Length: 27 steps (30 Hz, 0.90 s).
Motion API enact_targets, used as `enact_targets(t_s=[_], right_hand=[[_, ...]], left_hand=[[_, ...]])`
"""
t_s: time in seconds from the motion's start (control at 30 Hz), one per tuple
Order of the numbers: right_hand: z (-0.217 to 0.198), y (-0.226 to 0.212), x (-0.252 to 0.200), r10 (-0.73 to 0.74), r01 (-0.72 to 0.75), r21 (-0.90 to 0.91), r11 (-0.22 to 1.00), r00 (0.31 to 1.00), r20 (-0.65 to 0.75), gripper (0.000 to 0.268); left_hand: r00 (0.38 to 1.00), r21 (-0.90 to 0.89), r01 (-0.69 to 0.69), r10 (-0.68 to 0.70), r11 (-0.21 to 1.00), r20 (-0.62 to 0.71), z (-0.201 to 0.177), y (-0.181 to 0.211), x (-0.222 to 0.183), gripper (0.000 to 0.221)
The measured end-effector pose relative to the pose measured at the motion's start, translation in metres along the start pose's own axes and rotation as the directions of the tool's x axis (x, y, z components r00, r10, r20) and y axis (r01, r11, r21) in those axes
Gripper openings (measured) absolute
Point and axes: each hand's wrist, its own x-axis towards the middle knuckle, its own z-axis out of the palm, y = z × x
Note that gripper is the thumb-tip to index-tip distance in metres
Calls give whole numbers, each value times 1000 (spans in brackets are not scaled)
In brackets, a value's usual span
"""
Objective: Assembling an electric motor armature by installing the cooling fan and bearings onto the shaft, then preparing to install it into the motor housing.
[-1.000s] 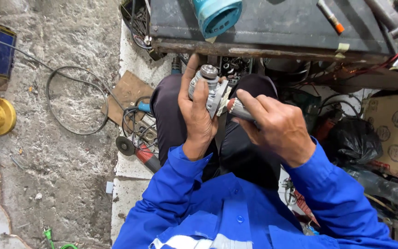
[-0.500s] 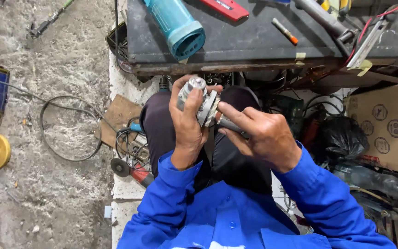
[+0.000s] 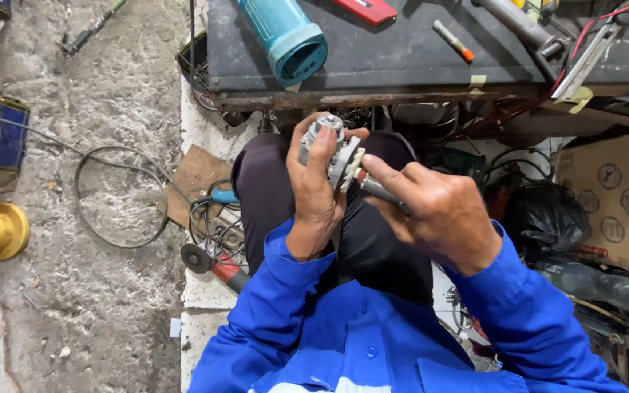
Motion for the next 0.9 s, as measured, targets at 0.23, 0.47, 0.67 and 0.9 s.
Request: enact_targets(t_s=[0.23,0.47,0.67,0.9], right_hand=[[-5,-6,-7,71,-71,-4,997,997,2,51],[-12,1,-16,76,-75,-25,997,997,34,52],[-20,-1,-13,89,-88,-42,995,996,23,51],[-28,-1,-30,159,-159,42,986,987,2,48]], left_hand=[[996,16,-46,47,999,-82,12,-3,-13,35],[999,10,33,-33,999,38,16,0,-14,37],[1000,-38,10,-10,999,0,12,-12,-13,35],[995,-60,-94,95,994,26,-17,-11,18,30]])
